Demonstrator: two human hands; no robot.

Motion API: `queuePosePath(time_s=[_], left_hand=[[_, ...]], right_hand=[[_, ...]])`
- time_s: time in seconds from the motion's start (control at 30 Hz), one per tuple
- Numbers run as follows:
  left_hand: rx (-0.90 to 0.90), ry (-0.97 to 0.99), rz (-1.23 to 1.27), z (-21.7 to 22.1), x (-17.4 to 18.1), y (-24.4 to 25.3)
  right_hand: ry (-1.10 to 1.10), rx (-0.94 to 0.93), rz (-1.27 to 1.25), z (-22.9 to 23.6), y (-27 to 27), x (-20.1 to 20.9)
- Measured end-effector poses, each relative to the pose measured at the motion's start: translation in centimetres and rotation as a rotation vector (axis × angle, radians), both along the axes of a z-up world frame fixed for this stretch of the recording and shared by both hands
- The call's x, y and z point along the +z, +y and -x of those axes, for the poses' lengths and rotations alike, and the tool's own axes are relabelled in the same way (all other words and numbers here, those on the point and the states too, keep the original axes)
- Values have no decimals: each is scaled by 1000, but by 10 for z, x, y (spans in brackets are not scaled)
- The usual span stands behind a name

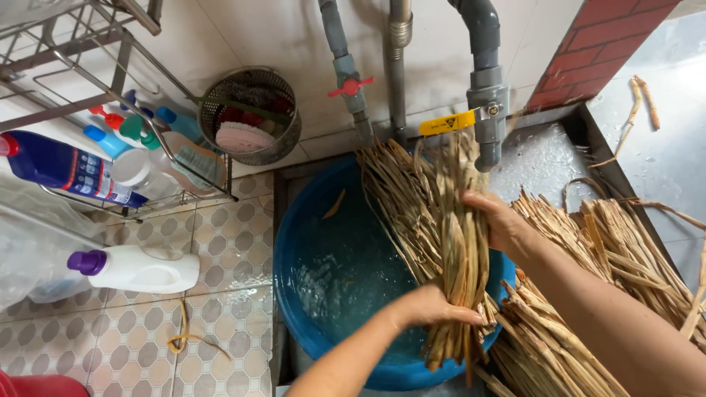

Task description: Washing and soaking dried plant stalks in a blue basin in a utility area.

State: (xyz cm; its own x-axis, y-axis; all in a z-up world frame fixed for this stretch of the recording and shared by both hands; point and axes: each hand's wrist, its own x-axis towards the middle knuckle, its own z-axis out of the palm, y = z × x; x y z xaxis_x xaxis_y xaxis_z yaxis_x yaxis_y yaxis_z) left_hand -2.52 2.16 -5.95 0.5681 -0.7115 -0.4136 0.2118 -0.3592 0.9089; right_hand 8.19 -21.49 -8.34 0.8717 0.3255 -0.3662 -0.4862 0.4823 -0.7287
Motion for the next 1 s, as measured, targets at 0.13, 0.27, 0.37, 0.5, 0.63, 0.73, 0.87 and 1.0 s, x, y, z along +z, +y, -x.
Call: queuePosePath(time_s=[0.13,0.27,0.37,0.5,0.63,0.73,0.87,1.0], left_hand=[[80,214,243,-52,48,25],[430,167,577,-71,59,17],[426,43,529,-65,66,8],[493,91,437,-54,65,6],[639,11,449,-40,91,26],[800,-182,319,-39,118,67],[1130,-445,-32,-45,149,133],[1426,-1005,-211,-52,131,236]], right_hand=[[-63,48,147,23,65,90],[-504,41,433,22,82,103],[-721,109,636,13,72,102],[-678,352,895,4,63,87],[-439,520,669,15,65,113],[-558,394,420,14,58,112],[-390,314,643,8,33,82],[-184,260,834,6,18,55]])
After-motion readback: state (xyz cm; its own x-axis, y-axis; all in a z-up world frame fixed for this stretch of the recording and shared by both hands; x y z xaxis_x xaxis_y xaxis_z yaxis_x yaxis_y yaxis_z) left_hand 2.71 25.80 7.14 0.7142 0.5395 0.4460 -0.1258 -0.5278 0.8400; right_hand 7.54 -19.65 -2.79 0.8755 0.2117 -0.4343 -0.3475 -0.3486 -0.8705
